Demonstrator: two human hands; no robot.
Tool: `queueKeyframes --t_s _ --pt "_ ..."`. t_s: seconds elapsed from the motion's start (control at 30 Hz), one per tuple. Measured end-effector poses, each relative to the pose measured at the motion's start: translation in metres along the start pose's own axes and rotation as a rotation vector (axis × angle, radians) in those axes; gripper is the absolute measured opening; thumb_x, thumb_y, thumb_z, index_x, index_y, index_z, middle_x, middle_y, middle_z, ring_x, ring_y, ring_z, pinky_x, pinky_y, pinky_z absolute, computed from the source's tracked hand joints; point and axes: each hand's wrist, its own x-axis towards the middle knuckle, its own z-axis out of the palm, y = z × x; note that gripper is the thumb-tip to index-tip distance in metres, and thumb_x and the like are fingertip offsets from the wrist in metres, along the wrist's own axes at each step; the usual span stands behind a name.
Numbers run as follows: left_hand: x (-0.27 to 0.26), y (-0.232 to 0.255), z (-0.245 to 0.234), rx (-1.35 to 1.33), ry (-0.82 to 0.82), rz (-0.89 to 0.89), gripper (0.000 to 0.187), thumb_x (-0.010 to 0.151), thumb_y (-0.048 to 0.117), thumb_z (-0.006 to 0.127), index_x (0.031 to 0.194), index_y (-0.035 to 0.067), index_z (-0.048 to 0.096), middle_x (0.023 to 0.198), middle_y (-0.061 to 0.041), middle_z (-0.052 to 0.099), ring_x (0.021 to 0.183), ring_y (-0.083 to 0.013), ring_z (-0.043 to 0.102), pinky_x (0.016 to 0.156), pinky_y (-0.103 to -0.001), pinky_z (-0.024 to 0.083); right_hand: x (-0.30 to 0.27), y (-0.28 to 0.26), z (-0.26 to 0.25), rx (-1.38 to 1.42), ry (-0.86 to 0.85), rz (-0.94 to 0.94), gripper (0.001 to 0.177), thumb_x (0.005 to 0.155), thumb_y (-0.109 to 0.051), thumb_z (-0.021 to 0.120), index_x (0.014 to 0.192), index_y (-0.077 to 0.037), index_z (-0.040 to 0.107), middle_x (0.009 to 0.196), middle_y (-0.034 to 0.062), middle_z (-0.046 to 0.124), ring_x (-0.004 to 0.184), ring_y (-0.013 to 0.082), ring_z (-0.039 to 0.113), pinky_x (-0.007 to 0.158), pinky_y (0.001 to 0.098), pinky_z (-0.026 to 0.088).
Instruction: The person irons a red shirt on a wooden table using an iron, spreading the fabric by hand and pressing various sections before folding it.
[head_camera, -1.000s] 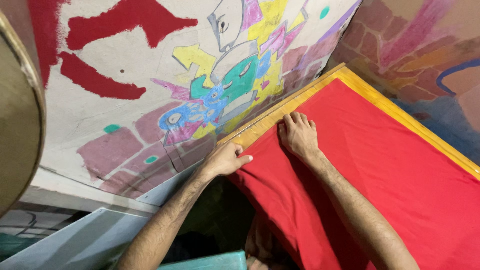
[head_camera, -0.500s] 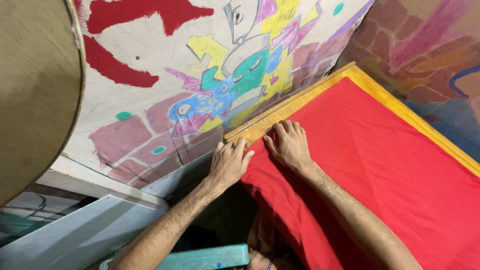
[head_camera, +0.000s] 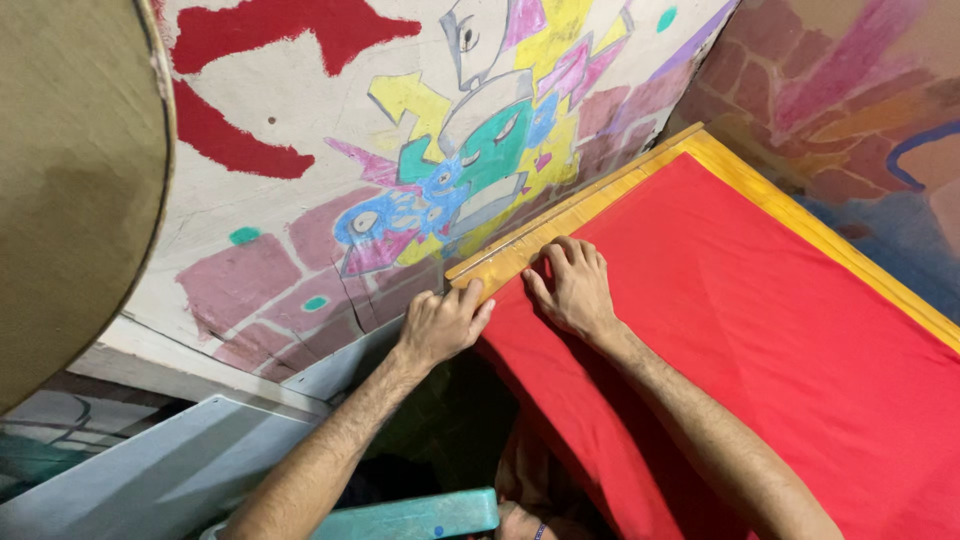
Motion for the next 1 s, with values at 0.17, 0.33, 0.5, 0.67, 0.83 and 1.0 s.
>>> queueKeyframes --t_s 0.17,0.33,0.5,0.67,0.83,1.0 --pt "0.017 0.011 -0.010 0.043 0.154 0.136 0.023 0.096 0.029 0.069 0.097 0.006 0.065 0.071 -0.007 0.063 0.059 -0.0213 0.064 0.051 -0.035 0.052 0.007 0.014 -0.010 0.150 -0.119 0.046 0.027 0.096 -0.027 0.069 0.112 -0.006 0.065 0.118 0.0169 0.065 0.113 0.0382 0.059 0.096 0.0504 0.048" --pt "0.057 0.048 -0.013 -0.121 0.174 0.218 0.016 0.095 0.023 0.070 0.092 0.007 0.065 0.080 -0.007 0.062 0.076 -0.0256 0.063 0.068 -0.039 0.053 0.000 0.036 -0.036 0.185 -0.117 0.099 0.026 0.097 -0.016 0.066 0.119 -0.003 0.064 0.122 0.0186 0.065 0.118 0.0407 0.061 0.100 0.0505 0.049" --pt "0.101 0.104 0.014 -0.380 0.072 0.264 0.014 0.095 0.020 0.070 0.094 0.006 0.066 0.083 -0.008 0.063 0.081 -0.0276 0.062 0.074 -0.043 0.049 -0.028 0.065 -0.075 0.115 -0.095 0.167 0.022 0.093 -0.013 0.066 0.114 -0.006 0.067 0.127 0.0184 0.066 0.123 0.0402 0.060 0.101 0.0501 0.049" --pt "0.138 0.157 0.058 -0.519 -0.034 0.336 0.016 0.096 0.021 0.069 0.100 0.005 0.067 0.093 -0.008 0.068 0.090 -0.0267 0.065 0.079 -0.042 0.051 -0.074 0.105 -0.115 0.007 -0.074 0.287 0.024 0.094 -0.015 0.066 0.116 -0.004 0.065 0.127 0.0189 0.065 0.122 0.0402 0.060 0.101 0.0501 0.049" --pt "0.162 0.216 0.099 -0.656 -0.168 0.478 0.026 0.095 0.024 0.069 0.112 0.006 0.067 0.113 -0.011 0.070 0.114 -0.0292 0.065 0.096 -0.045 0.050 -0.129 0.139 -0.156 -0.107 -0.040 0.453 0.030 0.095 -0.019 0.067 0.120 -0.002 0.064 0.128 0.0197 0.064 0.122 0.0406 0.059 0.100 0.0498 0.049" --pt "0.176 0.283 0.132 -0.714 -0.351 0.619 0.035 0.098 0.031 0.066 0.123 0.007 0.065 0.130 -0.014 0.064 0.131 -0.0334 0.055 0.111 -0.049 0.042 -0.191 0.162 -0.200 -0.206 0.002 0.607 0.029 0.096 -0.017 0.065 0.121 -0.003 0.064 0.130 0.0186 0.063 0.124 0.0392 0.058 0.102 0.0488 0.049"
